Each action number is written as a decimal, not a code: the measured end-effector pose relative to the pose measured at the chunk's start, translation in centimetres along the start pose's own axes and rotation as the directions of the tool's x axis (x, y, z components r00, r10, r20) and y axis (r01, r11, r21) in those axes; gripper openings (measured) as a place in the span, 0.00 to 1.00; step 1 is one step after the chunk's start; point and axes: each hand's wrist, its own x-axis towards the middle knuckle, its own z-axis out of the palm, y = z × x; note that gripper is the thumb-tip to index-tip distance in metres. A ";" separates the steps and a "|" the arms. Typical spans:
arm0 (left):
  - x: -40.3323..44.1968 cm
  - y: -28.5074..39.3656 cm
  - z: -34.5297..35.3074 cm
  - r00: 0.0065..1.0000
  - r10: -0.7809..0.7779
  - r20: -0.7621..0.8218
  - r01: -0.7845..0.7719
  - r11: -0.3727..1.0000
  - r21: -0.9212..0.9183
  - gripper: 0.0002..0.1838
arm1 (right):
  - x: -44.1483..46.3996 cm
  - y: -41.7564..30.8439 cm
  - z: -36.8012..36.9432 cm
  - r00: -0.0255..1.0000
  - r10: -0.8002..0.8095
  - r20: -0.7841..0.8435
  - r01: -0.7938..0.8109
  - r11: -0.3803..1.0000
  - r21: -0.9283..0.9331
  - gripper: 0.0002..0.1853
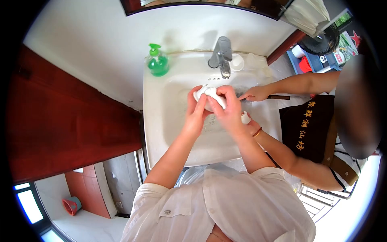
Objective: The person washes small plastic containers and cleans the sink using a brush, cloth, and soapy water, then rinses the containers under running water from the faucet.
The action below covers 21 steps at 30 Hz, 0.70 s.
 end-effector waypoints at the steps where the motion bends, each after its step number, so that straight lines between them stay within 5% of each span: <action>1: 0.1 -0.5 -0.1 0.999 0.017 -0.036 -0.011 0.989 0.149 0.24 | -0.1 -0.2 0.2 0.997 0.066 -0.026 -0.066 0.998 0.000 0.11; 2: 0.2 -1.3 -0.4 0.982 0.190 0.014 -0.190 0.966 0.178 0.26 | 0.2 -0.6 0.3 0.981 0.192 -0.039 -0.189 0.979 0.072 0.12; 3: 0.5 -1.9 -0.8 0.983 0.183 0.027 -0.185 0.966 0.179 0.26 | 0.6 -0.3 0.0 0.979 0.195 -0.054 -0.191 0.979 0.068 0.12; 5: 0.8 -2.7 -1.9 0.875 0.456 0.163 -0.449 0.637 0.627 0.34 | 1.2 0.5 -0.6 0.936 0.345 0.066 -0.349 0.935 0.059 0.13; 6: 0.7 -2.3 -2.0 0.875 0.454 0.170 -0.452 0.636 0.625 0.34 | 1.0 0.7 -0.9 0.957 0.262 0.126 -0.256 0.965 -0.055 0.14; 8: 0.7 -1.6 -2.0 0.853 0.464 0.239 -0.454 0.435 0.778 0.38 | 0.6 1.0 -1.0 0.949 0.291 0.121 -0.277 0.953 -0.120 0.15; 9: 0.6 -1.7 -2.0 0.856 0.458 0.240 -0.452 0.437 0.777 0.38 | 0.2 1.2 -1.0 0.937 0.325 0.127 -0.300 0.936 -0.184 0.15; 11: 0.8 -1.7 -2.1 0.710 0.537 0.456 -0.615 0.158 0.772 0.40 | 0.4 2.8 -1.1 0.904 0.414 0.111 -0.399 0.907 -0.134 0.15; 14: 1.0 -1.8 -2.7 0.658 0.495 0.567 -0.666 0.034 0.745 0.39 | 1.0 3.6 -1.5 0.792 0.589 0.163 -0.602 0.798 0.042 0.15; 16: 1.5 -2.2 -3.2 0.667 0.489 0.563 -0.675 0.076 0.734 0.39 | 1.1 3.8 -1.7 0.713 0.661 0.234 -0.699 0.698 0.155 0.15; 18: 1.4 -2.3 -3.1 0.676 0.484 0.556 -0.680 0.119 0.723 0.39 | 0.6 3.7 -1.6 0.884 0.450 0.128 -0.453 0.891 -0.002 0.13; 20: 0.9 -2.2 -2.0 0.818 0.466 0.337 -0.540 0.423 0.728 0.39 | 0.4 3.9 -1.4 0.922 0.377 0.088 -0.382 0.923 0.049 0.13; 21: 0.7 -2.0 -1.5 0.817 0.466 0.339 -0.542 0.421 0.728 0.39 | 0.4 3.9 -1.4 0.953 0.301 0.044 -0.304 0.948 0.095 0.13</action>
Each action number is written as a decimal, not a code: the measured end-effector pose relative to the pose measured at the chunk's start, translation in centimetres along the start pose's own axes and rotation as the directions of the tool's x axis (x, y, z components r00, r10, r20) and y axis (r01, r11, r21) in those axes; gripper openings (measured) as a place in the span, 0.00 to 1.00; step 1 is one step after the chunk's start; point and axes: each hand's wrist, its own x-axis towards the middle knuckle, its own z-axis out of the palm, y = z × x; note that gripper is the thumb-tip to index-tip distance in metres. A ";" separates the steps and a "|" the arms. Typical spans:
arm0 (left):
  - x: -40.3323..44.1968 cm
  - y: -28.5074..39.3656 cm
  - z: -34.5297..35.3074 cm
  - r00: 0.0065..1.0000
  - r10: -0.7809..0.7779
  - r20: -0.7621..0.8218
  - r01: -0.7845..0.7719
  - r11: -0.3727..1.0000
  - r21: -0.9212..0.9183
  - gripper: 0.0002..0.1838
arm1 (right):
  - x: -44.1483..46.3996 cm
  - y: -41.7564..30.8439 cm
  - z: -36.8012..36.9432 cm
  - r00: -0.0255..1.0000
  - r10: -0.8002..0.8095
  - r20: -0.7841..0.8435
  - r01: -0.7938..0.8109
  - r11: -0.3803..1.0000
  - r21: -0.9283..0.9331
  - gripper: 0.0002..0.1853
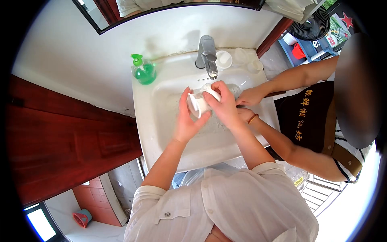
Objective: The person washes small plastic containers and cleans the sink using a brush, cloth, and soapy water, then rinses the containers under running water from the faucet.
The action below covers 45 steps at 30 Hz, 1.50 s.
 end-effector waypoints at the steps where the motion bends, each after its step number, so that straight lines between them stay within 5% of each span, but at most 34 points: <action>1: 0.1 0.5 0.0 0.945 -0.317 0.084 0.322 0.846 -0.425 0.40 | -0.2 -0.2 0.0 1.000 -0.003 -0.002 0.003 1.000 0.004 0.13; 2: 0.2 0.7 0.1 0.794 -0.534 0.291 0.551 0.430 -0.715 0.40 | -0.7 -0.5 0.1 0.996 -0.084 0.016 0.085 0.995 -0.052 0.13; 3: 0.4 0.7 -0.1 0.794 -0.534 0.291 0.553 0.433 -0.712 0.40 | -0.9 -0.7 0.1 0.986 -0.164 0.039 0.167 0.980 -0.106 0.12; 6: 0.5 0.1 -0.9 0.721 -0.583 0.376 0.682 0.496 -0.538 0.39 | -1.3 0.3 -0.4 0.985 -0.093 0.145 0.117 0.979 -0.169 0.13; 8: -0.1 -0.9 -0.7 0.905 -0.337 0.260 0.372 0.923 -0.097 0.38 | -1.0 0.6 -0.6 0.991 -0.047 0.124 0.070 0.980 -0.186 0.14; 9: -0.4 -1.4 -0.6 0.905 -0.336 0.263 0.370 0.924 -0.094 0.38 | -0.7 0.7 -0.9 0.981 0.071 0.179 -0.037 0.981 -0.191 0.15; 11: -0.7 -2.5 -0.1 0.978 -0.098 0.185 0.097 0.995 0.018 0.38 | -0.2 0.9 -1.5 0.957 0.189 0.222 -0.145 0.969 -0.202 0.16; 14: -0.6 -1.8 0.0 0.974 -0.088 0.208 0.069 0.993 0.096 0.39 | 0.1 1.2 -1.8 0.923 0.330 0.198 -0.289 0.934 -0.209 0.18; 16: -0.3 -1.4 0.4 0.974 -0.099 0.205 0.076 0.990 0.119 0.39 | 0.0 2.1 -1.4 0.989 0.011 0.145 0.029 0.962 -0.271 0.19; 17: -0.5 -1.1 0.5 0.971 -0.115 0.208 0.086 0.986 0.145 0.39 | -0.1 2.5 -1.2 0.990 0.015 0.144 0.025 0.963 -0.268 0.19; 18: -0.6 -0.8 0.6 0.970 -0.117 0.212 0.087 0.985 0.146 0.39 | 0.0 2.6 -1.1 0.992 0.060 0.107 -0.020 0.940 -0.340 0.19; 20: -0.5 -0.4 0.7 0.959 0.116 0.257 -0.156 0.977 0.143 0.38 | 0.6 2.3 -1.4 0.993 0.099 0.071 -0.062 0.912 -0.405 0.19; 22: -0.7 -0.5 0.8 0.970 0.122 0.212 -0.149 0.982 0.118 0.38 | 1.4 1.6 -2.4 0.880 0.437 0.184 -0.390 0.888 -0.244 0.19; 24: -0.6 -0.9 0.7 0.978 0.130 0.164 -0.146 0.986 0.086 0.38 | 1.3 2.4 -2.7 0.914 0.381 0.143 -0.324 0.894 -0.310 0.19; 27: -0.5 -1.1 0.6 0.981 0.155 0.119 -0.168 0.980 0.109 0.38 | 0.6 0.7 -3.0 0.927 0.363 0.092 -0.354 0.929 -0.105 0.19; 29: -0.5 -0.8 0.7 0.961 0.193 0.197 -0.228 0.959 0.170 0.36 | 0.1 -0.1 -2.4 0.942 0.227 0.248 -0.185 0.966 -0.181 0.20; 32: -1.5 -1.7 0.8 0.933 0.240 0.267 -0.296 0.935 0.194 0.37 | 1.1 2.1 -2.3 0.922 0.330 0.203 -0.224 0.882 -0.413 0.20; 36: -1.6 -1.3 0.7 0.941 0.233 0.247 -0.280 0.943 0.178 0.37 | 0.8 0.6 -2.9 0.883 0.412 0.224 -0.360 0.901 -0.240 0.20; 42: -1.7 0.0 0.8 0.964 0.158 0.216 -0.160 0.987 -0.008 0.35 | 0.4 3.5 -2.5 0.809 0.466 0.357 -0.435 0.884 -0.169 0.20; 43: -1.5 0.0 1.0 0.985 -0.091 0.145 0.141 0.912 -0.386 0.33 | 0.1 3.9 -2.3 0.851 0.448 0.276 -0.451 0.891 -0.056 0.19; 44: -1.4 0.1 1.1 0.924 -0.344 0.166 0.355 0.612 -0.707 0.32 | -0.3 4.2 -2.1 0.878 0.437 0.194 -0.455 0.889 0.055 0.19; 45: -0.8 0.8 0.7 0.874 -0.424 0.239 0.442 0.484 -0.755 0.25 | -0.3 3.6 -2.1 0.905 0.403 0.133 -0.414 0.908 0.062 0.20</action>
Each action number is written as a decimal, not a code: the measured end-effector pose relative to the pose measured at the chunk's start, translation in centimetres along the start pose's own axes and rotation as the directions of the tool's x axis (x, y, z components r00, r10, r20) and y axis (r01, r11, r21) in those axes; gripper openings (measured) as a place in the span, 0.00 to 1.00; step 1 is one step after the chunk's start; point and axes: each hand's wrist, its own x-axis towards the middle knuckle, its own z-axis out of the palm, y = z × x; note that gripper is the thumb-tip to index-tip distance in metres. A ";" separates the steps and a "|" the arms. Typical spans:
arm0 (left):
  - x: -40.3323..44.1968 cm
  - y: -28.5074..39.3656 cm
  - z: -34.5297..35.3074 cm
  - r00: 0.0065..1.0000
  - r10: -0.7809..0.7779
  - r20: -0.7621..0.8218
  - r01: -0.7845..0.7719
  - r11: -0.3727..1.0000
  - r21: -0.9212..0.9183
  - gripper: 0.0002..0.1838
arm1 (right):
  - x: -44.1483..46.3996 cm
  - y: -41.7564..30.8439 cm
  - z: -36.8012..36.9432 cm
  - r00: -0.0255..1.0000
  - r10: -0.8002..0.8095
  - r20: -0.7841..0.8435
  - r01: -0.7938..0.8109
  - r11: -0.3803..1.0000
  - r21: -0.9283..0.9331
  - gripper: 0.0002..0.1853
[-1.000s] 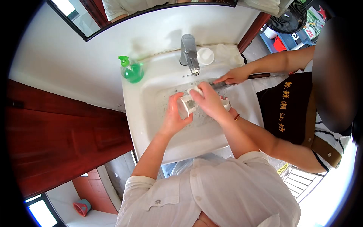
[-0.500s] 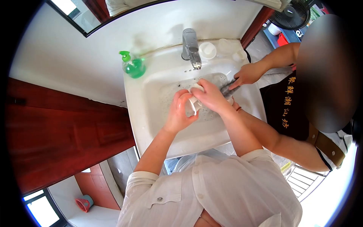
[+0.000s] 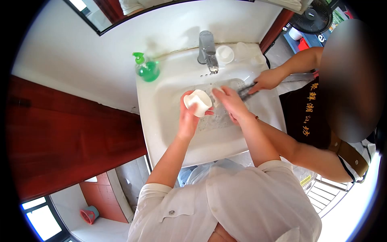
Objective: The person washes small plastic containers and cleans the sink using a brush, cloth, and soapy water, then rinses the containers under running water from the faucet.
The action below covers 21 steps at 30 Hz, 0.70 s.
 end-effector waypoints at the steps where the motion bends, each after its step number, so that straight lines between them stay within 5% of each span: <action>1: 0.5 -0.1 -0.7 1.000 0.003 -0.011 -0.003 1.000 0.002 0.25 | -0.3 -0.6 0.3 1.000 0.002 0.011 -0.002 1.000 0.000 0.20; 3: 1.1 -0.2 -1.7 0.968 -0.167 0.190 0.218 0.930 -0.297 0.26 | -1.3 -1.4 1.0 0.987 -0.145 -0.075 0.150 0.987 0.060 0.18; 4: 1.1 -0.1 -1.5 0.970 -0.218 0.109 0.243 0.906 -0.346 0.30 | -1.9 -1.4 1.9 0.987 -0.146 -0.072 0.150 0.987 0.062 0.18; 6: 1.0 0.7 0.2 0.959 -0.281 -0.036 0.244 0.885 -0.396 0.30 | -2.9 -1.7 3.7 0.766 -0.636 -0.088 0.601 0.758 -0.253 0.16; 7: 1.0 1.0 0.8 0.922 -0.345 -0.176 0.238 0.862 -0.448 0.29 | -2.8 -1.6 4.0 0.765 -0.638 -0.087 0.602 0.757 -0.254 0.16; 9: 0.9 0.1 0.1 0.899 -0.410 -0.151 0.294 0.824 -0.485 0.29 | -1.8 -0.7 4.4 0.623 -0.776 -0.098 0.619 0.566 -0.544 0.14; 10: 1.1 -0.5 -0.4 0.873 -0.471 -0.125 0.348 0.782 -0.517 0.29 | -1.0 -0.1 4.3 0.622 -0.777 -0.097 0.622 0.565 -0.542 0.14; 12: 0.7 -1.0 -1.8 0.894 -0.447 -0.005 0.377 0.759 -0.531 0.28 | 0.3 0.6 4.1 0.792 -0.553 -0.258 0.394 0.786 -0.477 0.14; 14: 0.5 -1.6 -3.1 0.905 -0.412 0.111 0.400 0.731 -0.553 0.28 | 0.1 1.1 3.9 0.852 -0.508 -0.125 0.376 0.761 -0.529 0.12; 16: 0.3 -1.6 -4.0 0.872 -0.450 -0.191 0.310 0.811 -0.496 0.25 | -0.4 2.2 3.9 0.899 -0.438 0.008 0.362 0.732 -0.577 0.10; 18: -0.5 -1.3 -5.5 0.841 -0.465 -0.278 0.313 0.836 -0.451 0.25 | 0.2 5.7 4.3 0.965 0.122 0.233 0.124 0.570 -0.812 0.10; 21: -2.0 -0.5 -5.9 0.811 -0.437 -0.388 0.302 0.882 -0.362 0.25 | 2.0 11.9 5.6 0.981 0.096 0.170 0.102 0.493 -0.864 0.16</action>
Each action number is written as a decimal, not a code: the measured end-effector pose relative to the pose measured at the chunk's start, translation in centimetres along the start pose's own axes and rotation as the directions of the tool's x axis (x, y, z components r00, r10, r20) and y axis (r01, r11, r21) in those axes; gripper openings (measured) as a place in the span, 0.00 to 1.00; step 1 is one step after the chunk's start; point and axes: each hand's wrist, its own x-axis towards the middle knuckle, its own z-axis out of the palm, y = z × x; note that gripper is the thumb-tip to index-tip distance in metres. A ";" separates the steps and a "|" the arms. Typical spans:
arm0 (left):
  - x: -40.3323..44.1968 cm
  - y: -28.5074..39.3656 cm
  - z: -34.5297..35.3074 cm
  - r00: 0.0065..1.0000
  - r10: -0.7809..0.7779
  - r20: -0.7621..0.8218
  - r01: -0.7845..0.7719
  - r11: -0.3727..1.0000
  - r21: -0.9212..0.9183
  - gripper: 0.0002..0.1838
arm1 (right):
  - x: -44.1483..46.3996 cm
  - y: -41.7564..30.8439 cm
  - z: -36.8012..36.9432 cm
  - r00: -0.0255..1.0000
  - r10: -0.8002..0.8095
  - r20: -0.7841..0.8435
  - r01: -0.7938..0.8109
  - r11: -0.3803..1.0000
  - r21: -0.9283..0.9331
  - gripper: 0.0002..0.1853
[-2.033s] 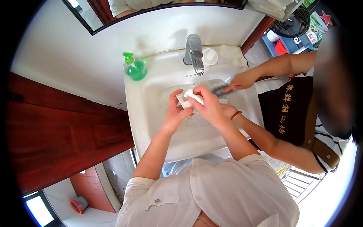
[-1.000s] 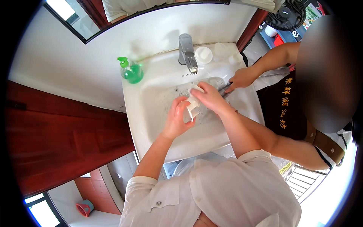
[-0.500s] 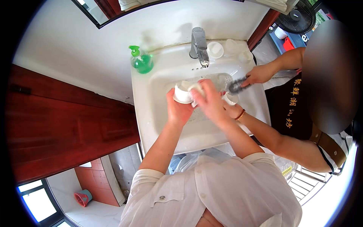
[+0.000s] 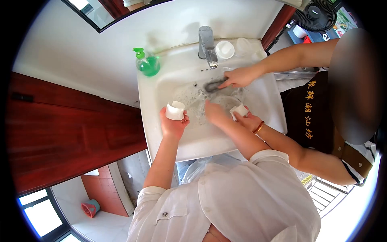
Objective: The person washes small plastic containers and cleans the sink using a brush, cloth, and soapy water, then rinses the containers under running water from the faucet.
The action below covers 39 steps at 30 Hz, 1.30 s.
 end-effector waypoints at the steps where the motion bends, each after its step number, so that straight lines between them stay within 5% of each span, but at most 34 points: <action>1: -0.5 0.1 -0.2 1.000 0.029 0.001 -0.029 0.999 0.033 0.26 | 0.8 0.3 0.8 1.000 -0.006 0.008 0.006 1.000 0.008 0.16; 6: -1.0 -0.4 -2.3 0.996 0.007 -0.086 -0.001 0.997 0.071 0.27 | 3.1 0.2 1.9 0.972 -0.062 -0.225 -0.018 0.941 -0.337 0.17; 9: -1.0 -1.6 -3.4 0.990 -0.006 -0.142 0.015 0.998 0.064 0.26 | 3.9 -0.1 1.9 1.000 -0.017 -0.021 0.010 0.951 -0.308 0.19; 12: -1.1 -2.0 -4.8 0.993 -0.015 -0.121 0.022 0.998 0.054 0.25 | 3.4 -0.2 1.7 0.996 -0.094 0.011 0.091 0.920 -0.381 0.17; 15: -0.8 -1.8 -5.2 0.997 -0.018 -0.071 0.023 0.997 0.069 0.24 | 4.5 0.5 2.6 0.988 -0.042 -0.148 0.006 0.973 -0.233 0.13; 27: -0.6 -0.9 -6.4 0.986 -0.139 0.087 0.132 0.988 0.084 0.22 | 5.8 1.0 1.2 0.886 -0.268 -0.379 0.155 0.940 -0.302 0.09; 34: 0.2 -0.6 -7.2 0.934 -0.224 0.279 0.204 0.974 0.100 0.24 | 6.4 2.7 1.2 0.923 -0.336 -0.188 0.295 0.931 -0.215 0.11; 37: 0.0 0.0 -6.9 0.919 -0.273 0.285 0.255 0.962 0.097 0.25 | 6.5 3.5 1.4 0.985 -0.125 -0.123 0.096 0.971 -0.218 0.12; 39: 0.3 0.1 -7.1 0.910 -0.290 0.297 0.277 0.957 0.086 0.25 | 6.0 3.6 1.9 0.956 -0.041 -0.291 -0.055 0.948 -0.314 0.11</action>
